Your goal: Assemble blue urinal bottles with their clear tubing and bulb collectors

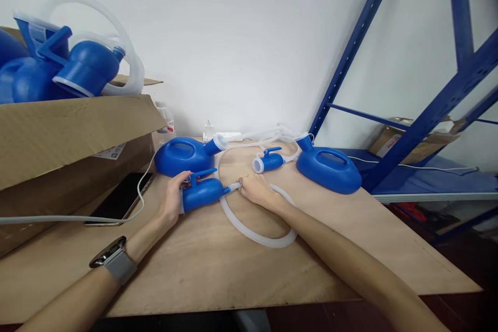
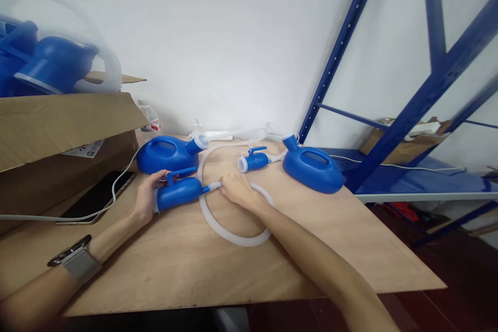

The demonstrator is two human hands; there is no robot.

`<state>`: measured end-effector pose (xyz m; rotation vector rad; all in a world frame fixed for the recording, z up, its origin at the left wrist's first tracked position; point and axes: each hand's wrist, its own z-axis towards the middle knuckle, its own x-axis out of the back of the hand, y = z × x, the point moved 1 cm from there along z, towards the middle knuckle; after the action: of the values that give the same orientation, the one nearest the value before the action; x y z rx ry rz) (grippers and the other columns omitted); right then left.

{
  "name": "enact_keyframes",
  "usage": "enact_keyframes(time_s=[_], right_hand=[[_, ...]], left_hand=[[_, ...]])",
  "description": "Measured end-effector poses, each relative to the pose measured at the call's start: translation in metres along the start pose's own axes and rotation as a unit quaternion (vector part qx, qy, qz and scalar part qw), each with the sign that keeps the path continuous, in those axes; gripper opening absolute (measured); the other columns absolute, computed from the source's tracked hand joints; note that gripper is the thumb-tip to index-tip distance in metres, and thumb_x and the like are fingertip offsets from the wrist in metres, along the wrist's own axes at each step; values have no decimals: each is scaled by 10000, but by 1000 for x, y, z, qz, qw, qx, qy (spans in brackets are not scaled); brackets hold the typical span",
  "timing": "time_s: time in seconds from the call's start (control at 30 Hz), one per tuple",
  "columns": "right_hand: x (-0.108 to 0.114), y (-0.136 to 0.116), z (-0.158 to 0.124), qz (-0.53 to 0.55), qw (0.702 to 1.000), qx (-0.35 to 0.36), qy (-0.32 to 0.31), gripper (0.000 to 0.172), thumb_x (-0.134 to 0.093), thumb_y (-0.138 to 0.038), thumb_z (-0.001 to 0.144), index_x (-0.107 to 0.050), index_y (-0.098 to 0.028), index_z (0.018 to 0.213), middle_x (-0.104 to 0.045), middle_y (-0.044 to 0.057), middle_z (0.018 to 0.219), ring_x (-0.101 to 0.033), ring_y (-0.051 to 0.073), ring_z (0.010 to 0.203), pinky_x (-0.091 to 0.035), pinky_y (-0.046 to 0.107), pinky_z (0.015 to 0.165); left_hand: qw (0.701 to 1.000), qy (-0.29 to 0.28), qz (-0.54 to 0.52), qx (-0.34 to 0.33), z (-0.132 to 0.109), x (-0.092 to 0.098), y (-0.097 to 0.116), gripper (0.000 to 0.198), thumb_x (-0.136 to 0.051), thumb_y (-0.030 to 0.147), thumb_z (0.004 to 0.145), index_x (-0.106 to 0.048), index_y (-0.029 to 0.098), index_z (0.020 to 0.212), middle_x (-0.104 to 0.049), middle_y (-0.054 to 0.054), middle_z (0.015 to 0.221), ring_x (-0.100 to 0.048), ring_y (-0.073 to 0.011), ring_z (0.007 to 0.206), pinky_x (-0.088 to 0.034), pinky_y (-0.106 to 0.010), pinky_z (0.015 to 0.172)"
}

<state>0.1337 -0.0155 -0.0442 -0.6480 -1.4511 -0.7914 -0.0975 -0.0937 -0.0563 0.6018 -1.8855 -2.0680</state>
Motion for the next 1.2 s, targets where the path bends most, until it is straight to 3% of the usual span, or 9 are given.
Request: enact_keyframes(time_s=[0.13, 0.37, 0.6, 0.87, 1.2], right_hand=[[-3, -4, 1, -8, 1000, 5, -1, 296, -466, -219, 952, -731, -143, 1058, -753, 165, 1041, -697, 290, 976, -465, 347, 825], [-3, -9, 0, -15, 1000, 27, 1, 292, -471, -220, 951, -736, -135, 1041, -753, 179, 1040, -701, 294, 967, -452, 347, 809], [0, -14, -3, -19, 999, 42, 12, 287, -471, -217, 949, -743, -149, 1012, -766, 167, 981, -716, 293, 919, -445, 346, 748], [-1, -19, -6, 13, 999, 43, 19, 254, -512, -227, 923, -746, -150, 985, -769, 147, 969, -715, 284, 904, -451, 329, 738], [-1, -19, -5, 9, 998, 62, -3, 235, -524, -210, 923, -735, -143, 1000, -761, 159, 1010, -705, 285, 936, -431, 330, 764]], left_hand=[[996, -15, 73, -51, -4, 2, 2, 359, -641, 541, 733, -599, 197, 639, -630, -18, 726, -554, -204, 789, -422, -292, 722], [988, -45, 124, -74, -12, -2, 10, 470, -754, 519, 691, -404, 208, 643, -376, 71, 613, -346, -105, 585, -268, -236, 544], [967, -42, 203, -146, -9, 0, 10, 424, -706, 487, 756, -419, 200, 632, -392, 64, 613, -346, -106, 603, -266, -242, 562], [971, -37, 184, -147, -12, -1, 13, 383, -703, 462, 732, -445, 202, 620, -425, 55, 616, -372, -117, 617, -284, -249, 582], [951, -58, 226, -203, -17, -3, 26, 336, -677, 453, 746, -485, 201, 636, -463, 46, 636, -400, -127, 635, -314, -258, 610]])
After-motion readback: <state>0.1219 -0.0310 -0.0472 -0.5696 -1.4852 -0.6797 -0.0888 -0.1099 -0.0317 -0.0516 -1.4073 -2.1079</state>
